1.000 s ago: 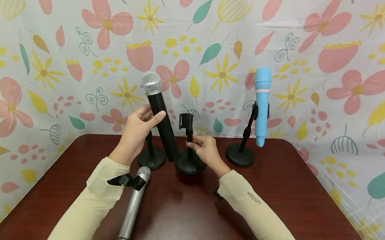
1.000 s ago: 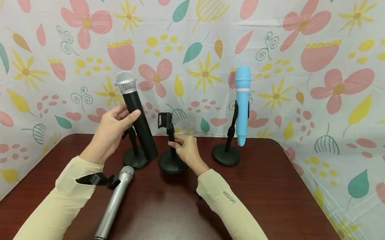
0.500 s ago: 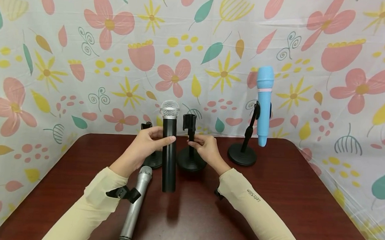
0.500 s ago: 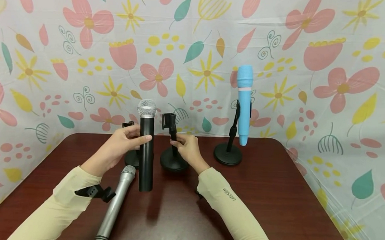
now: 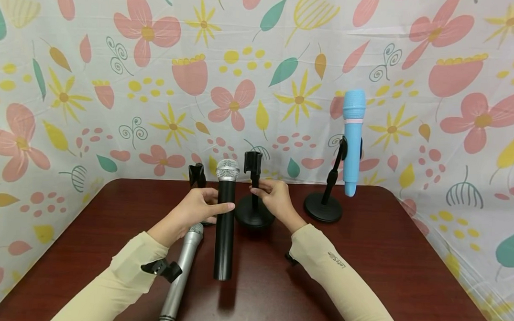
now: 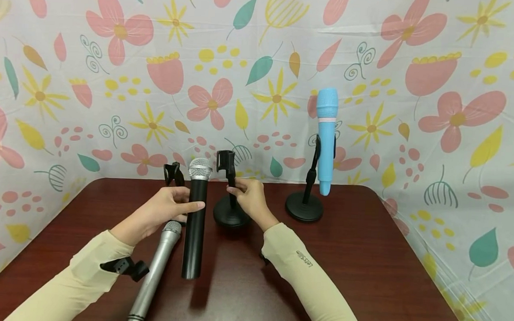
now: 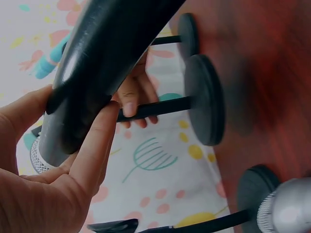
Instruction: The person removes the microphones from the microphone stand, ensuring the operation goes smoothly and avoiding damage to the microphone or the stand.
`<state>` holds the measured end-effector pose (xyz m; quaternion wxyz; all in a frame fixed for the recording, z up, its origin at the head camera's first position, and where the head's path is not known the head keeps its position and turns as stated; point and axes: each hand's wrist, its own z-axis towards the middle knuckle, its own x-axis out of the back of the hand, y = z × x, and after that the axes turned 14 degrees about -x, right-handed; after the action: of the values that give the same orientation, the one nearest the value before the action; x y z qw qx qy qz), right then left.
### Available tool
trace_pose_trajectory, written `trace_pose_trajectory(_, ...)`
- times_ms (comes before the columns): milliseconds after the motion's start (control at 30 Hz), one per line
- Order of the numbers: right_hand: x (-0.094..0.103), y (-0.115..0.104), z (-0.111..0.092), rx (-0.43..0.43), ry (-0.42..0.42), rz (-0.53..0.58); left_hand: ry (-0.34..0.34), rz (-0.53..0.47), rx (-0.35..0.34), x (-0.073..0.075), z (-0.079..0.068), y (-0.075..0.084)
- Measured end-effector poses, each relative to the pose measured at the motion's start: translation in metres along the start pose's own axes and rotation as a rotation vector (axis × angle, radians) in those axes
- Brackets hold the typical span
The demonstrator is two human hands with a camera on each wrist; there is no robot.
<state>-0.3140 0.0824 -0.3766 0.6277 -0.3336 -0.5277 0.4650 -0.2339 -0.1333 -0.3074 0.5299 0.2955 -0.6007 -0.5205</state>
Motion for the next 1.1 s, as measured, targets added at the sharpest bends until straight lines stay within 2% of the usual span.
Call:
trace_pose_trajectory(233,-0.003,0.001,0.002,0.037,-0.031,0.025,-0.011,0.038,0.043,-0.007,-0.005,-0.015)
trace_pose_trajectory(433,-0.005,0.001,0.004,0.025,-0.032,0.021,-0.044,0.103,0.089,-0.013,-0.012,-0.025)
trace_pose_trajectory(667,-0.009,0.002,0.006,0.003,-0.04,0.028,-0.081,0.099,0.061,-0.019,-0.021,-0.037)
trace_pose_trajectory(800,-0.012,0.004,0.006,-0.012,-0.034,0.028,-0.07,0.118,0.079,-0.022,-0.027,-0.044)
trace_pose_trajectory(967,-0.015,0.006,0.008,0.0,-0.022,0.027,-0.086,0.089,0.065,-0.025,-0.032,-0.052)
trace_pose_trajectory(1100,-0.018,0.009,0.011,0.005,-0.023,0.026,-0.116,0.107,0.06,-0.025,-0.034,-0.058)
